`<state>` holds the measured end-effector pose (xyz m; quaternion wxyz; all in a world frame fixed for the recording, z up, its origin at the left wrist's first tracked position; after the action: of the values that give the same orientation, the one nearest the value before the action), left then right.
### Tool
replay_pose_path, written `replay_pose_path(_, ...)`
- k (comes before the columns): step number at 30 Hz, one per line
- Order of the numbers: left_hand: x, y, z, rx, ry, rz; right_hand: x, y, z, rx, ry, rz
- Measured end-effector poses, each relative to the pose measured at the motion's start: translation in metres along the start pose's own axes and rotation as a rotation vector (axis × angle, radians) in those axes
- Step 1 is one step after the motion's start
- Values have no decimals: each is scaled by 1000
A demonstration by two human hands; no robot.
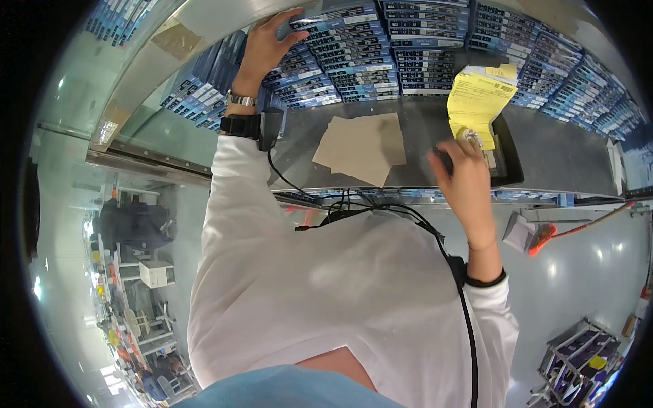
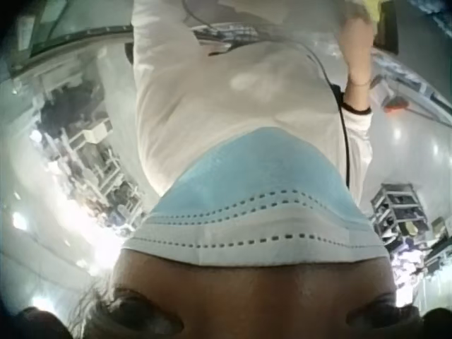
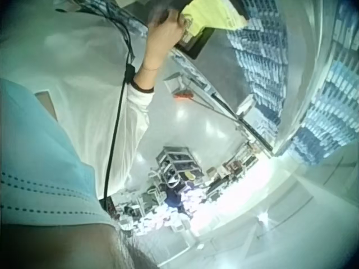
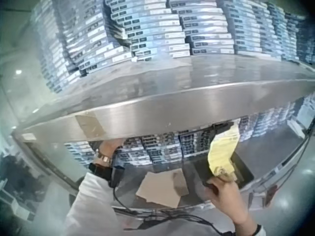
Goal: The technician is inspecting, adjusting, and documenting dental molds and prosthetics in a laboratory setting.
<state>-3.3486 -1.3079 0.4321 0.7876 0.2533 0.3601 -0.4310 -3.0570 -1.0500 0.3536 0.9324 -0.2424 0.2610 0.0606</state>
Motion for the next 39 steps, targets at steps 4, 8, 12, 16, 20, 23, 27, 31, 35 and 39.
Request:
replay_pose_path(4, -9, 18, -11, -81, -55, -46, -75, -16, -61, -936, -74, -226)
replay_pose_path(8, -25, 29, -27, -189, -136, -124, -154, 2, -126, -1707, 15, -551)
replay_pose_path(12, -21, 22, -33, -24, -191, -48, -173, -17, -141, -1784, 262, -743)
replay_pose_path(16, -19, 7, -36, 18, -185, -48, -174, -22, -145, -1768, 411, -802)
replay_pose_path(20, -4, -29, -56, -29, -68, -105, -118, -35, -133, -1741, 314, -777)
replay_pose_path(23, -1, -20, -61, -30, -72, -104, -102, -33, -109, -1622, 271, -867)
replay_pose_path(27, -6, -11, -66, 12, -135, -52, -128, 1, -100, -1656, 260, -836)
replay_pose_path(31, -3, -33, -74, -183, 1, -146, -117, -8, -86, -1391, 211, -643)
replay_pose_path(35, -3, -25, -64, 207, -174, -80, -55, -35, -38, -1288, 102, -690)
replay_pose_path(39, 3, -13, -75, -75, -287, -64, -1, -25, -28, -1275, -77, -809)
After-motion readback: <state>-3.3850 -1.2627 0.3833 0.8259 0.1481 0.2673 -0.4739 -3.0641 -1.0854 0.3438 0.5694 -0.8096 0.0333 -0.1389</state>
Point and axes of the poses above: each hand's wrist, its own x-axis away from the middle knuckle, its own z-axis out of the back of the hand, y = z × x, the point moved 3 cm from there along -x, towards the middle knuckle, and after that the axes turned 5 degrees about z, right-handed, at the moved point
